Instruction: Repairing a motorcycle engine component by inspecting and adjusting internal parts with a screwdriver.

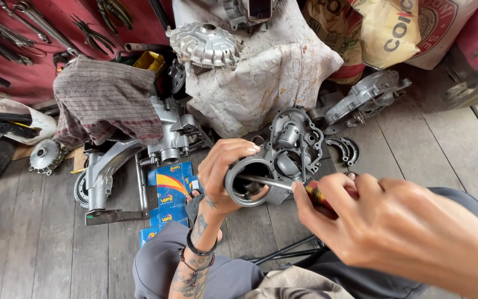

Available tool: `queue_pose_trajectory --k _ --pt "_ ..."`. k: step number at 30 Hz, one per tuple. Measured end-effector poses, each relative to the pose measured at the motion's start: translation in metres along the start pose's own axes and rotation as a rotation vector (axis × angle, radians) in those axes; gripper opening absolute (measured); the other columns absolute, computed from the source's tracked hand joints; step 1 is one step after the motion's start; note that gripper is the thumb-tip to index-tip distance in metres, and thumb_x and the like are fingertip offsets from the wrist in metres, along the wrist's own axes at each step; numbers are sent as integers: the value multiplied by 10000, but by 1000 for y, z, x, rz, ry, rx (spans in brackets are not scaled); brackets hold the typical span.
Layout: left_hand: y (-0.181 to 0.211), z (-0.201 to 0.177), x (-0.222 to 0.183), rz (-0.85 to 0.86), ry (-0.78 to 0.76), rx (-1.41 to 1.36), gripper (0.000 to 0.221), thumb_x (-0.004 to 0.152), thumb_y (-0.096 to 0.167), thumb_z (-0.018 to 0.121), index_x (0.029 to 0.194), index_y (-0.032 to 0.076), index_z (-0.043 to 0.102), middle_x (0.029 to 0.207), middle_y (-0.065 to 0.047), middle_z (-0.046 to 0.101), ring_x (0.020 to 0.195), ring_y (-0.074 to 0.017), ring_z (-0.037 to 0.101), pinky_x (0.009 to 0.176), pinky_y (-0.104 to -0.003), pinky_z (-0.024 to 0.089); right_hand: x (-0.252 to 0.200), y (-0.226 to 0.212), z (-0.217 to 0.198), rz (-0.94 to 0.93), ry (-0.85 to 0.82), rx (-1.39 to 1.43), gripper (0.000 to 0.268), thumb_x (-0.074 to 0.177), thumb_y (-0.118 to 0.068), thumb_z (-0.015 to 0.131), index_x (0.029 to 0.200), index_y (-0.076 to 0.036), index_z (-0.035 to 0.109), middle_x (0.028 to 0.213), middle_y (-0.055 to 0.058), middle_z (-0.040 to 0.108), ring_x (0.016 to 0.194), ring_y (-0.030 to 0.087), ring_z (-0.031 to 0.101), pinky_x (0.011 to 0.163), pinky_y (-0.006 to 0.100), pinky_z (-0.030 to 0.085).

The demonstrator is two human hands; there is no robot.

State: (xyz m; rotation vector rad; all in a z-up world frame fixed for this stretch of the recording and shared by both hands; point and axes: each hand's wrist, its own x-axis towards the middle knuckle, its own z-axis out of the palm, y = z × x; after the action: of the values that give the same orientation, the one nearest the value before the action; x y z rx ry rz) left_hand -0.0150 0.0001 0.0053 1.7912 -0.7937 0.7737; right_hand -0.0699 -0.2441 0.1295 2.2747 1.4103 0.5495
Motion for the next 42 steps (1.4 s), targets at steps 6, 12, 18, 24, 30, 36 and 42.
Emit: queue_pose_trajectory --k 6,12,18,24,30,36,42 --pt "6 -2 2 58 -4 160 422 771 246 841 1058 24 627 998 -110 721 933 -297 719 856 -398 613 -3 -21 -18 186 -111 -51 502 731 -61 653 1229 -93 697 675 125 619 260 74 423 200 260 315" --pt "8 0 4 84 -22 129 395 817 267 814 1051 9 629 1007 -122 721 929 -295 722 836 -395 619 8 -27 -31 284 -146 -97 361 801 -20 690 1155 -62 752 628 114 567 332 94 317 250 247 274" --pt "14 -5 6 78 -22 173 377 804 235 821 1049 15 636 1000 -117 719 937 -293 719 842 -399 619 23 -7 -31 177 -191 41 366 754 -208 630 1092 -102 721 550 78 575 132 101 504 174 288 313" --pt "17 -9 7 73 -25 235 379 799 192 828 1074 11 641 1017 -114 724 947 -289 721 830 -381 610 21 -30 -38 215 -159 -173 294 854 -57 630 1128 -44 736 649 102 579 291 83 386 243 255 293" --pt "22 -9 7 107 -58 288 320 821 153 815 1063 19 653 1026 -101 734 969 -291 730 829 -372 612 9 -31 -29 263 -156 -132 405 831 -29 660 1224 -82 739 656 85 575 326 79 336 250 226 315" --pt "22 -3 5 148 -103 274 304 770 44 818 1032 26 666 1021 -88 741 961 -275 737 805 -356 615 18 18 -28 179 -452 196 575 759 -210 607 1330 -171 564 813 107 716 146 187 774 136 342 557" --pt "21 4 4 127 -141 261 346 738 43 825 1051 33 678 1009 -75 743 918 -245 731 741 -322 591 24 39 -24 173 -734 393 306 907 -542 612 1055 -280 557 800 -27 674 459 224 780 411 384 618"
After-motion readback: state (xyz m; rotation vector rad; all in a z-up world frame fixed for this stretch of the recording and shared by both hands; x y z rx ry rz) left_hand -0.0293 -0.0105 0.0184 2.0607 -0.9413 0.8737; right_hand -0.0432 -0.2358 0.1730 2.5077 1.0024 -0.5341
